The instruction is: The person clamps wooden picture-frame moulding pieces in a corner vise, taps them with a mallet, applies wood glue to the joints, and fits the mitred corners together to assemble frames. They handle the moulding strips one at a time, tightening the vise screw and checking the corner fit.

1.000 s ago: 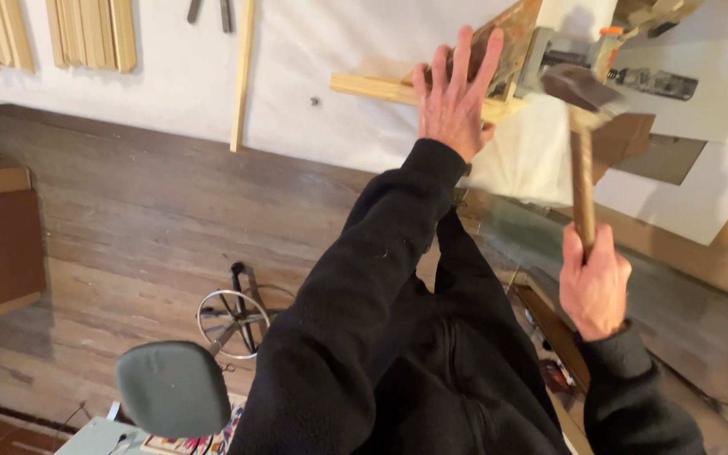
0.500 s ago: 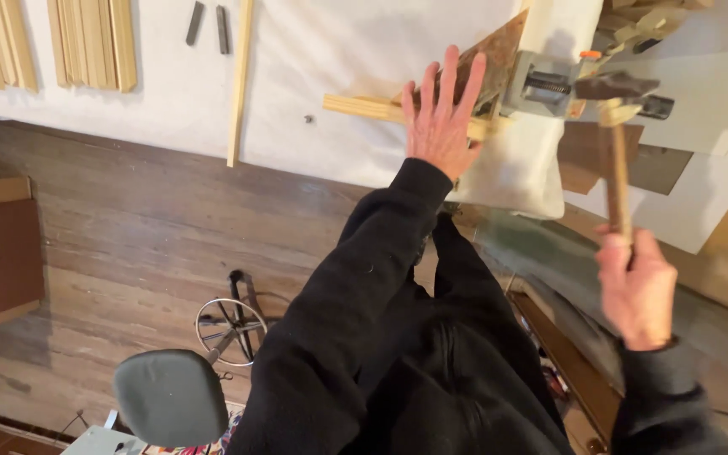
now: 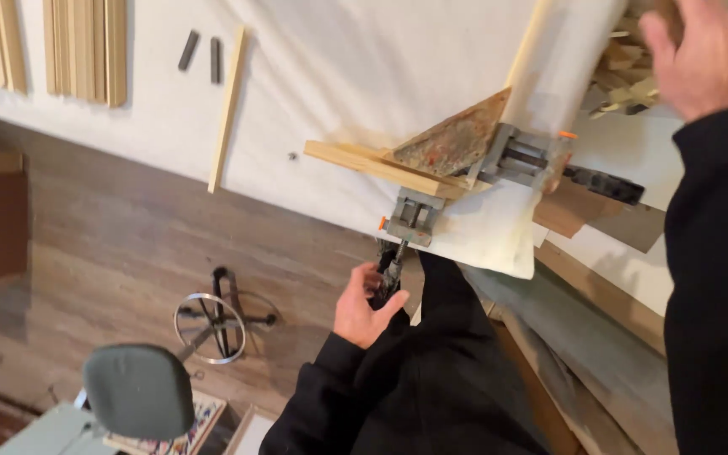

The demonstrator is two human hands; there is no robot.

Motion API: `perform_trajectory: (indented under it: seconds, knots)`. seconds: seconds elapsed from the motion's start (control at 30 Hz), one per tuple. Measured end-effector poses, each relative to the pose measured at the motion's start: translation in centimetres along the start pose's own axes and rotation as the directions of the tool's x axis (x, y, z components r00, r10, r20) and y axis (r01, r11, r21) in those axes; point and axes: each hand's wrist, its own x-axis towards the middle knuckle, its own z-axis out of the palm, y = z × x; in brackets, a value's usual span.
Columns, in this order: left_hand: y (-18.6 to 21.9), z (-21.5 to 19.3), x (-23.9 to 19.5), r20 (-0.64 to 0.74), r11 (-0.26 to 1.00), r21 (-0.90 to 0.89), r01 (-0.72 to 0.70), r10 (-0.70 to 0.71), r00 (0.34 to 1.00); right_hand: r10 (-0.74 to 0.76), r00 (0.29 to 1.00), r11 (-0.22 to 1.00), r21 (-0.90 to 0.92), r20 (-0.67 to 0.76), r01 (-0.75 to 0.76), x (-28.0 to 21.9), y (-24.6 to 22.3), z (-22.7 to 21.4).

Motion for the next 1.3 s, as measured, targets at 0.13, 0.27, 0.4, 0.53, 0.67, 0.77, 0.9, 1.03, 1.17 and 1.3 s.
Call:
perform_trajectory:
  seconds: [0.13, 0.27, 0.4, 0.53, 0.67, 0.77, 0.9, 1.03, 1.17, 1.3]
  knots:
    - [-1.3, 2.4, -0.5, 0.236, 0.928, -0.051, 0.368, -0.347, 0.908, 0.106, 0.981, 0.986, -0.145, 0.162, -0.083, 0.5, 7.4, 6.6]
    - [-3.4, 5.1, -0.3, 0.089, 0.956, -0.067, 0.286, -0.28, 0.956, 0.1, 0.964, 0.976, 0.164, 0.245, -0.143, -2.4, 0.6, -0.3]
    - [-4.1, 6.4, -0.4, 0.044, 0.951, 0.063, 0.301, -0.304, 0.952, -0.008, 0.327, 0.749, 0.222, 0.945, -0.624, -7.3, -3.0, 0.4]
    - [-3.4, 6.9, 0.3, 0.051, 0.939, 0.03, 0.344, -0.345, 0.937, 0.306, 0.335, 0.834, -0.081, 0.891, -0.546, -10.4, -4.5, 1.4]
    - [-6.7, 7.9, 0.6, 0.146, 0.874, -0.009, 0.486, -0.48, 0.865, 0.269, 0.669, 0.944, -0.05, 0.692, -0.327, -11.7, -6.7, 0.6]
    - [-10.8, 9.1, -1.4, 0.176, 0.901, -0.139, 0.41, -0.385, 0.906, 0.109, 0.866, 0.994, -0.078, 0.488, -0.082, -13.9, -7.5, 0.6]
    - [-10.0, 7.4, 0.9, 0.594, 0.582, -0.415, 0.699, -0.409, 0.693, 0.1, 0.943, 0.983, -0.18, 0.317, -0.044, -14.3, -7.2, 1.4]
    - [-9.6, 6.1, 1.5, 0.885, 0.176, -0.435, 0.883, -0.1, 0.455, 0.148, 0.867, 0.975, -0.218, 0.475, -0.047, -11.1, -8.8, -2.4]
    - [-5.5, 5.2, -1.1, 0.622, 0.485, -0.595, 0.64, -0.227, 0.75, 0.179, 0.565, 0.47, 0.435, 0.805, -0.768, -15.0, -1.6, 0.1]
    - [-4.7, 6.5, -2.9, -0.076, 0.868, -0.47, 0.161, -0.221, 0.972, -0.035, 0.256, -0.135, 0.249, 0.966, -0.959, -18.4, 4.3, 3.5]
